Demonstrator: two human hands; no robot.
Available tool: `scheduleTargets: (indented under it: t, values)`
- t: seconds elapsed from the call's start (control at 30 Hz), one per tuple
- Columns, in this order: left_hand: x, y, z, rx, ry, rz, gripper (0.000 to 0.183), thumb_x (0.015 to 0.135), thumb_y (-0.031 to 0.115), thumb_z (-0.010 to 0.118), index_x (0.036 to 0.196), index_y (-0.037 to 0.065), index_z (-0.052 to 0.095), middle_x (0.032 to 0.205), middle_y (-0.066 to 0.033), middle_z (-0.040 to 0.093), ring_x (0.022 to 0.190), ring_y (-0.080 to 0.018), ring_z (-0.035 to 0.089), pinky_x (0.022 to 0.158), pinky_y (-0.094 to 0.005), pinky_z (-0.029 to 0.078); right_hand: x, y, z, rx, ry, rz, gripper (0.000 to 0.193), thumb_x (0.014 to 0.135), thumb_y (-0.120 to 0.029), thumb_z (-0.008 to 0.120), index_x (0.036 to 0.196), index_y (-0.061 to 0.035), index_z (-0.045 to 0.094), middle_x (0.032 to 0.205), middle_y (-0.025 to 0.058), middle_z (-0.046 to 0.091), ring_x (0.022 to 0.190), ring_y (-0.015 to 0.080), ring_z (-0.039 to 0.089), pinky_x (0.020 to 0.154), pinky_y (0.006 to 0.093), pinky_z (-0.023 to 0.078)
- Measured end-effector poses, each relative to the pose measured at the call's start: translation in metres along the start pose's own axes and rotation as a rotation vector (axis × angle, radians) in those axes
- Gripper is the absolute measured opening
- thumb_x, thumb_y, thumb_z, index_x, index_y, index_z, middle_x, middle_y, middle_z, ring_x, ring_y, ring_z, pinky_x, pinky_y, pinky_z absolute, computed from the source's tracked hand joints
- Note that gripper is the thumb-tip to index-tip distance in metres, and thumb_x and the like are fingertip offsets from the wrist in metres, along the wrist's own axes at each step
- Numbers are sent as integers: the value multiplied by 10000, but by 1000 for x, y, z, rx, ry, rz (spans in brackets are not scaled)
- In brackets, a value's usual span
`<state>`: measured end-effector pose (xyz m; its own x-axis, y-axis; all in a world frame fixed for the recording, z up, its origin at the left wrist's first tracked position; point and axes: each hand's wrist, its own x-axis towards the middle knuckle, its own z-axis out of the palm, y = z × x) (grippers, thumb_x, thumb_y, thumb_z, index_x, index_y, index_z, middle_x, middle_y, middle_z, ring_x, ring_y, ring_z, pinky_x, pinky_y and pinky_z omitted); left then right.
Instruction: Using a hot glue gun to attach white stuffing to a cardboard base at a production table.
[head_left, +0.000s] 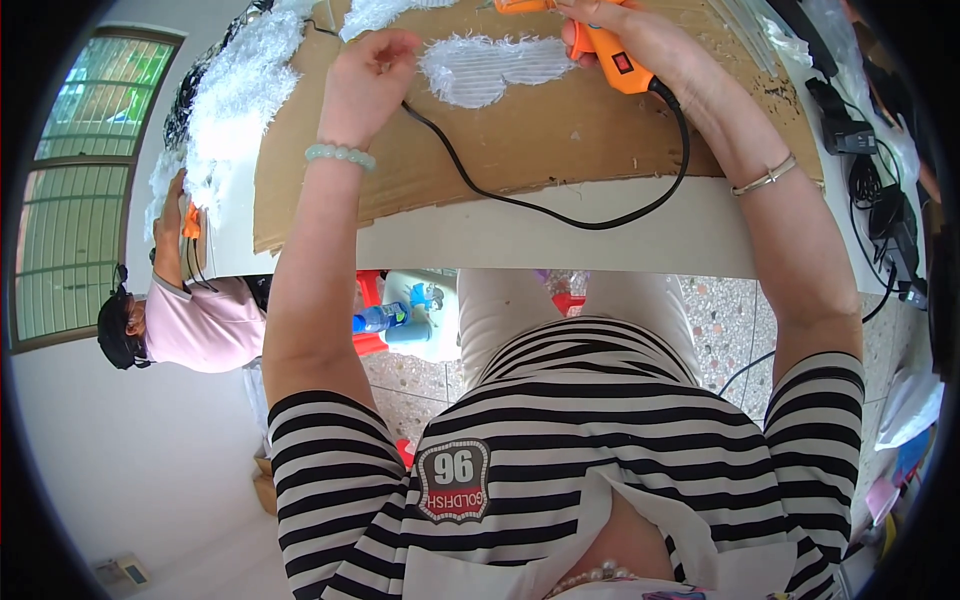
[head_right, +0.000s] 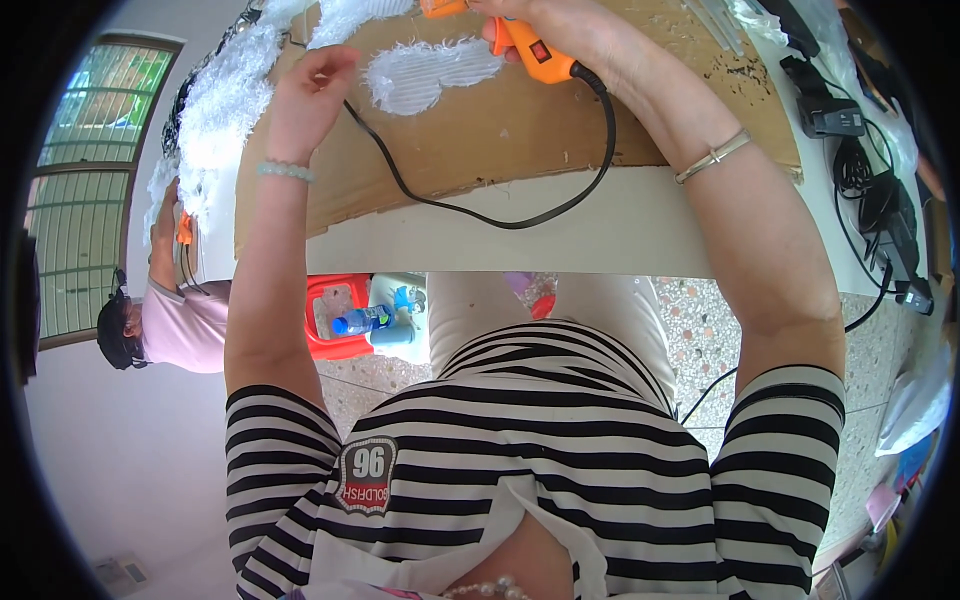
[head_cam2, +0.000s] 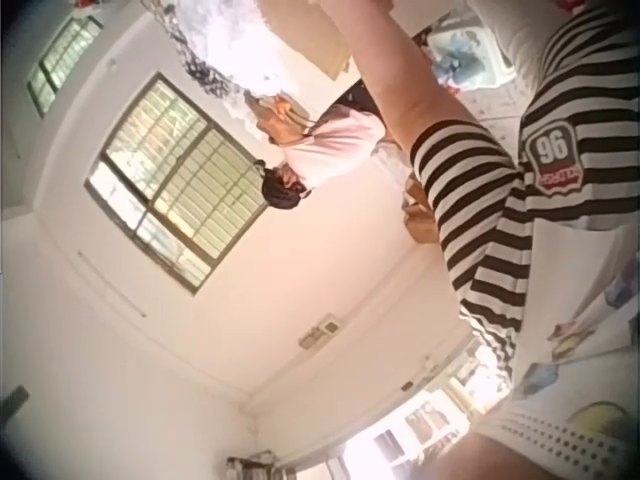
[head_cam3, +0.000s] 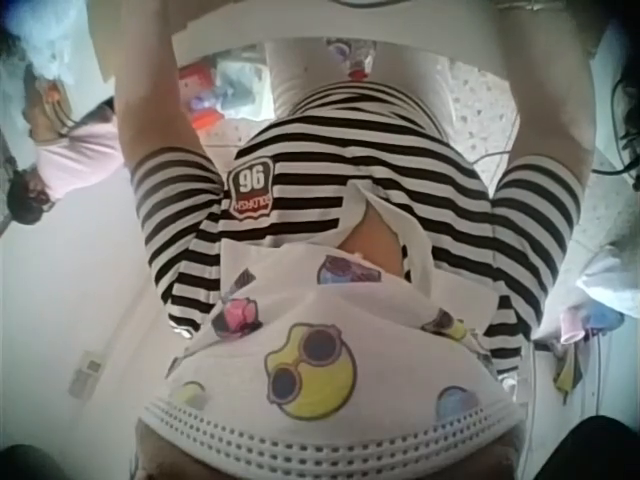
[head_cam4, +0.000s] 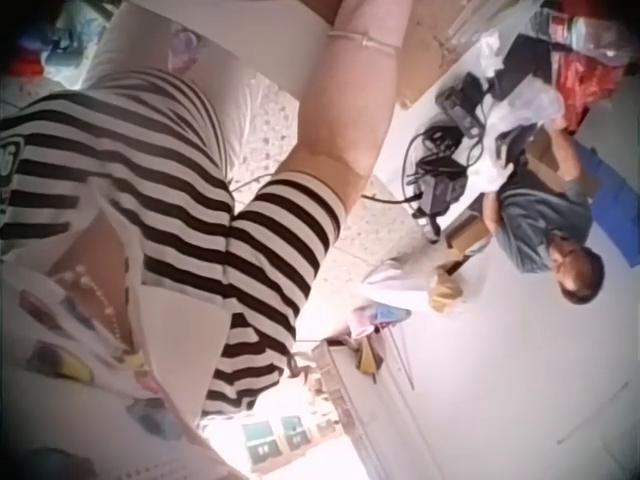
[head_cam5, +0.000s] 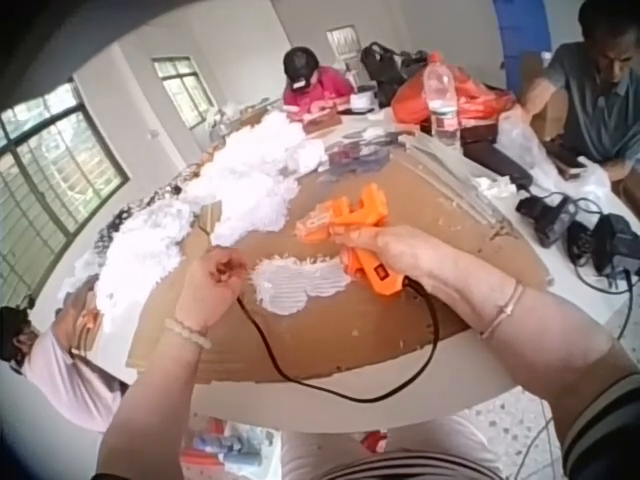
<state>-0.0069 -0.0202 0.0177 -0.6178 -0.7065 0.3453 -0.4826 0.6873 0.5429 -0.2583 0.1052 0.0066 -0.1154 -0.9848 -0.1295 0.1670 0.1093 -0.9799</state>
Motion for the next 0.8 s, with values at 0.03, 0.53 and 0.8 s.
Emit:
scheduleTargets:
  t: [0.03, 0.53, 0.8]
  values:
    - [-3, 4, 0, 59, 30, -47, 130, 843, 106, 629, 946, 50, 685, 925, -8, 677, 794, -120, 609, 720, -276, 487, -1, -1, 1, -8, -2, 5, 273, 951, -284, 544, 1067, -52, 633, 808, 32, 628, 715, 122, 585, 641, 223, 459]
    - [16, -7, 1, 15, -196, -200, 218, 848, 212, 585, 954, 69, 711, 849, -68, 670, 697, -190, 566, 717, -295, 471, 1, 9, 3, 24, -17, -105, 306, 958, -275, 537, 1134, -41, 622, 862, 28, 625, 780, 105, 567, 687, 228, 456]
    - [-7, -2, 6, 95, -92, 11, 285, 815, 91, 565, 1086, 99, 652, 904, -74, 676, 704, -221, 587, 705, -328, 485, -9, -2, 3, -234, -229, -152, 300, 933, -276, 577, 1083, -19, 619, 878, 47, 618, 784, 135, 576, 702, 276, 483]
